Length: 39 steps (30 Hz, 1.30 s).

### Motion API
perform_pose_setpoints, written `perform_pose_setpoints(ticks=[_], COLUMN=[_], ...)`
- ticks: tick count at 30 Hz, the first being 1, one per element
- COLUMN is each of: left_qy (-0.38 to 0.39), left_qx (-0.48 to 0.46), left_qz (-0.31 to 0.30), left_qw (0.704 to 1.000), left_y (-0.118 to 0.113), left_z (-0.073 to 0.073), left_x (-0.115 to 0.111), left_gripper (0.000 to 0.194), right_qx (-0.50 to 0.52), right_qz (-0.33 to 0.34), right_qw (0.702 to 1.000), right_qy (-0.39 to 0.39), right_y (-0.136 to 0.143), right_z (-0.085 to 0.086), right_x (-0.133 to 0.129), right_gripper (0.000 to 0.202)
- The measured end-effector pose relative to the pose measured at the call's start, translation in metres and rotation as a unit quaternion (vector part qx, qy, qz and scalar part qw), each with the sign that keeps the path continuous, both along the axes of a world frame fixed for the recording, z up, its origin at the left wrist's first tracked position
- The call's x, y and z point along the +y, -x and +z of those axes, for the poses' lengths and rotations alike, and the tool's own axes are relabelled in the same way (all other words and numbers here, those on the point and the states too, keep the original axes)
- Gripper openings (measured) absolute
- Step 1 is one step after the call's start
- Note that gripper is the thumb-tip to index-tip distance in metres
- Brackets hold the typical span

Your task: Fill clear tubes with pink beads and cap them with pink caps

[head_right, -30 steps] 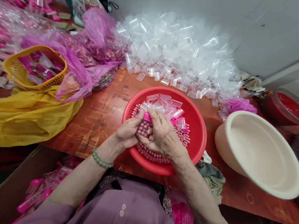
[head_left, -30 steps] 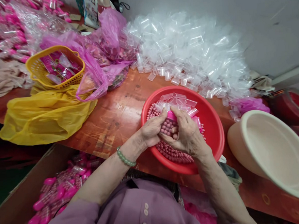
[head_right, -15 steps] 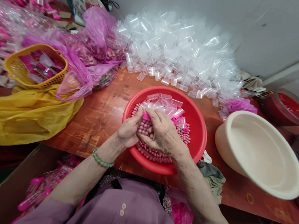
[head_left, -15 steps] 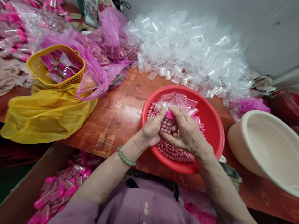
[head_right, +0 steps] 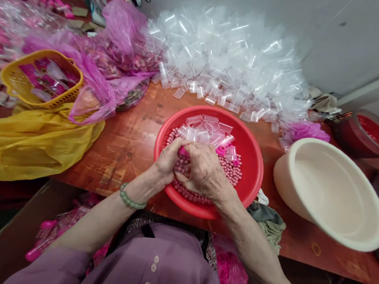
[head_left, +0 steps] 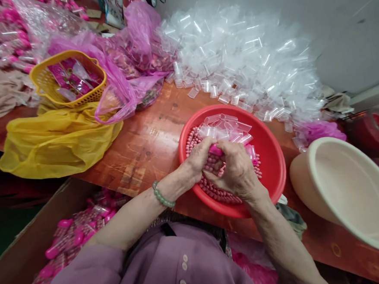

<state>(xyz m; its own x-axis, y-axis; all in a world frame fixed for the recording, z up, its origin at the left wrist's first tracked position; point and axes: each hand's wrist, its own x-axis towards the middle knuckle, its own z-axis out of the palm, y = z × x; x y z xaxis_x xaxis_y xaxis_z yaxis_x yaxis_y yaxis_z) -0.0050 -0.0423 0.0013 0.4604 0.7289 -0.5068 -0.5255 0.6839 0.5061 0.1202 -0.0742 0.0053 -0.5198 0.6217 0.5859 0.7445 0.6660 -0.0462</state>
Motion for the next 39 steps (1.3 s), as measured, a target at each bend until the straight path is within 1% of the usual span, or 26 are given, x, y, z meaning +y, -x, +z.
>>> perform_pose_setpoints(ticks=[3,5,7,10,13,14,16,18,19,20,22,23,25,26,27,30,32,36,39], left_qy=[-0.012,-0.010,-0.006,-0.003,-0.013,-0.021,-0.035,-0.039,-0.041,-0.045,-0.053,-0.055,-0.058,-0.059,-0.061,-0.060,-0.056,-0.068,-0.072], left_qx=[0.019,0.024,0.026,0.026,0.010,-0.001,-0.020,-0.022,-0.019,-0.016,-0.011,-0.007,0.003,0.005,0.001,-0.049,-0.080,-0.086,-0.069], left_qz=[0.003,-0.005,0.000,0.009,-0.008,-0.018,-0.033,-0.025,-0.011,0.006,0.032,0.037,0.036,0.028,0.012,-0.064,-0.098,-0.090,-0.080], left_qw=[1.000,1.000,1.000,1.000,1.000,1.000,0.999,0.999,0.999,0.999,0.998,0.998,0.998,0.998,0.998,0.995,0.990,0.990,0.992], left_y=[0.001,0.002,0.002,0.001,0.002,0.003,0.005,0.007,0.008,0.009,0.009,0.009,0.008,0.007,0.007,0.005,0.004,0.000,-0.002], left_z=[0.004,0.004,0.003,0.000,-0.003,-0.004,-0.005,-0.006,-0.007,-0.007,-0.008,-0.008,-0.007,-0.006,-0.006,-0.005,-0.006,-0.014,-0.018], left_x=[-0.001,-0.001,-0.001,0.000,0.002,0.003,0.004,0.006,0.006,0.006,0.007,0.006,0.006,0.006,0.006,0.007,0.008,0.009,0.009], left_gripper=[0.026,0.027,0.027,0.028,0.033,0.037,0.052,0.063,0.065,0.065,0.063,0.061,0.056,0.054,0.052,0.057,0.062,0.060,0.056], right_qx=[-0.007,-0.008,-0.003,0.008,0.018,0.033,0.096,0.164,0.169,0.150,0.080,0.059,0.073,0.085,0.086,0.041,0.031,0.019,0.010], right_qz=[0.007,0.010,0.009,0.009,0.011,-0.004,-0.073,-0.154,-0.164,-0.147,-0.083,-0.069,-0.098,-0.114,-0.112,-0.032,-0.014,-0.018,-0.024], right_qw=[1.000,1.000,1.000,1.000,0.999,0.999,0.993,0.973,0.970,0.976,0.993,0.996,0.993,0.990,0.990,0.998,0.998,0.997,0.994], right_qy=[-0.020,-0.023,-0.017,0.006,0.034,0.035,0.005,-0.052,-0.065,-0.062,-0.023,-0.007,-0.001,0.001,0.009,0.047,0.053,0.078,0.107], right_y=[0.001,0.002,0.003,0.002,-0.005,-0.010,-0.019,-0.024,-0.025,-0.025,-0.023,-0.021,-0.019,-0.018,-0.018,-0.016,-0.015,-0.014,-0.013], right_z=[-0.002,-0.003,-0.004,-0.004,0.000,0.001,0.005,0.006,0.005,0.004,0.002,0.001,-0.001,-0.001,-0.002,-0.005,-0.007,-0.007,-0.007], right_x=[0.001,0.001,0.001,0.001,0.005,0.007,0.011,0.012,0.012,0.012,0.010,0.009,0.008,0.008,0.008,0.008,0.008,0.006,0.005], right_gripper=[0.060,0.057,0.056,0.060,0.069,0.072,0.076,0.075,0.074,0.073,0.072,0.072,0.075,0.076,0.076,0.075,0.078,0.085,0.083])
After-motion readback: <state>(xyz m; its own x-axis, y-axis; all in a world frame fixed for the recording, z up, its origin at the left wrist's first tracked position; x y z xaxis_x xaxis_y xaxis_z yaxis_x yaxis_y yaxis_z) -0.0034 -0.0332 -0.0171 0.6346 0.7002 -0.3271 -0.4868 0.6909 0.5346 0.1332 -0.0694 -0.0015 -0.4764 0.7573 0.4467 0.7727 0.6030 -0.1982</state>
